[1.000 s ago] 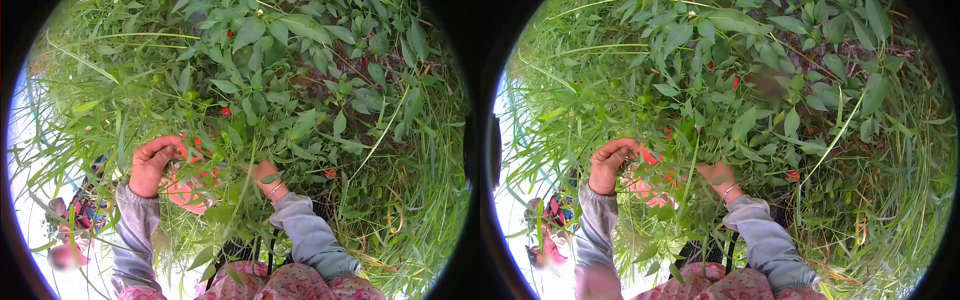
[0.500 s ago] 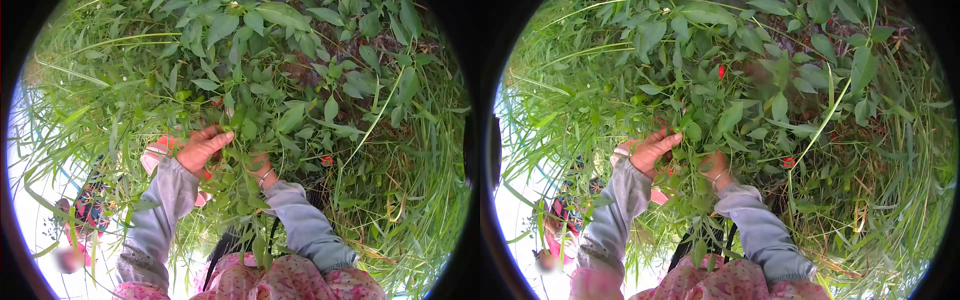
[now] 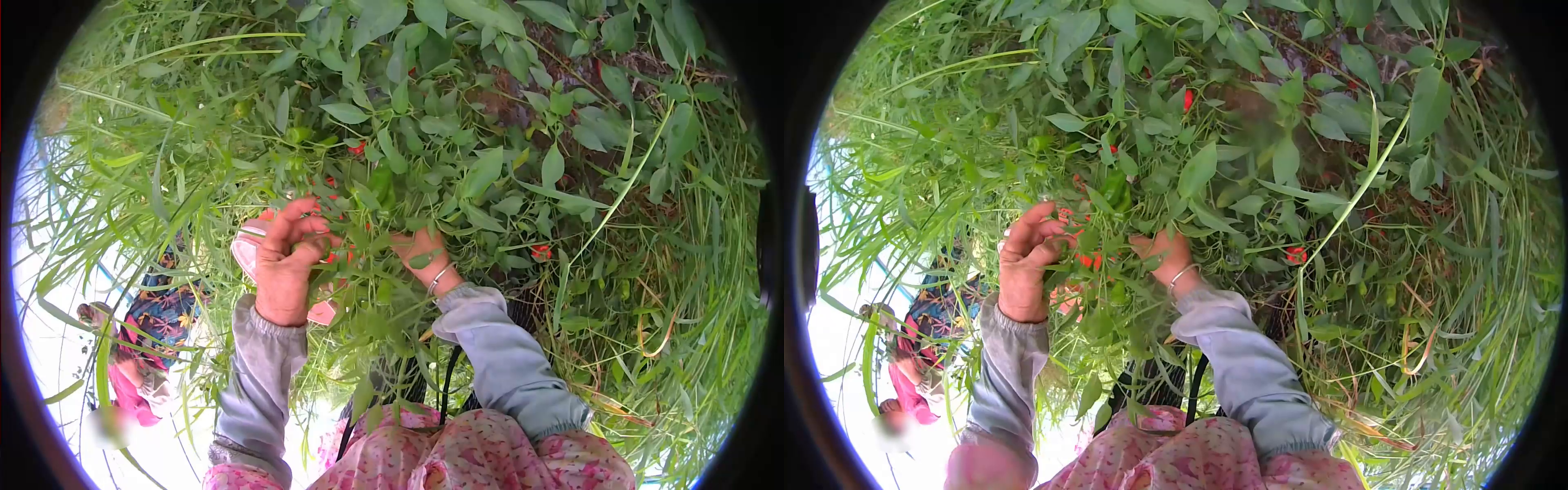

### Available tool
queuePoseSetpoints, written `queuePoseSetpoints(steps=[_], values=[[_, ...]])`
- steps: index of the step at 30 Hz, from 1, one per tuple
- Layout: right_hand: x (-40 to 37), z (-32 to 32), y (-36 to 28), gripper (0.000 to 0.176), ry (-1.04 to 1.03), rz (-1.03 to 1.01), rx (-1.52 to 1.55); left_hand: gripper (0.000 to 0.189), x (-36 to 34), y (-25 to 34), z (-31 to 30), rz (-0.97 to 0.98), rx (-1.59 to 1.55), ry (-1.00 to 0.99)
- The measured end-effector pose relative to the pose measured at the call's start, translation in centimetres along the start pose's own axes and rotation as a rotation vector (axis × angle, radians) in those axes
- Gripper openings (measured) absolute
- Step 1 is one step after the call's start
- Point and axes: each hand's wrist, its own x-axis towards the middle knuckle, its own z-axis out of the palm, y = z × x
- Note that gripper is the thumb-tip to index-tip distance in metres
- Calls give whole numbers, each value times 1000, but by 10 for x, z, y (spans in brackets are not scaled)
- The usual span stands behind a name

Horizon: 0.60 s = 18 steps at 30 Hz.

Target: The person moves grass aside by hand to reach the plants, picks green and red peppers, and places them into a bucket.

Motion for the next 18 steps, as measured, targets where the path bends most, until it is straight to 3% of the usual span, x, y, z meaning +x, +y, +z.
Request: queuePoseSetpoints(steps=[5, 9, 10, 13, 14, 17, 18], values=[[2, 11, 16, 22, 147, -216, -155, 26, -27, 28, -9, 251, 309, -113], [-2, 5, 8, 42, 66, -132, -158, 18, -21, 52, -10, 413, 614, -28], [0, 15, 23, 43, 81, -129, -88, 15, -12, 64, -2, 479, 734, -39], [24, 49, 53, 48, 163, -135, 536, 13, 24, 85, 36, 693, 1180, -134], [22, 50, 60, 42, 187, -161, 365, 17, 33, 84, 51, 742, 1394, -200], [0, 15, 6, 30, 223, -167, -99, 34, 63, 65, 82, 510, 1841, -313], [0, 13, 7, 28, 212, -156, -35, 37, 70, 64, 91, 397, 1919, -365]])
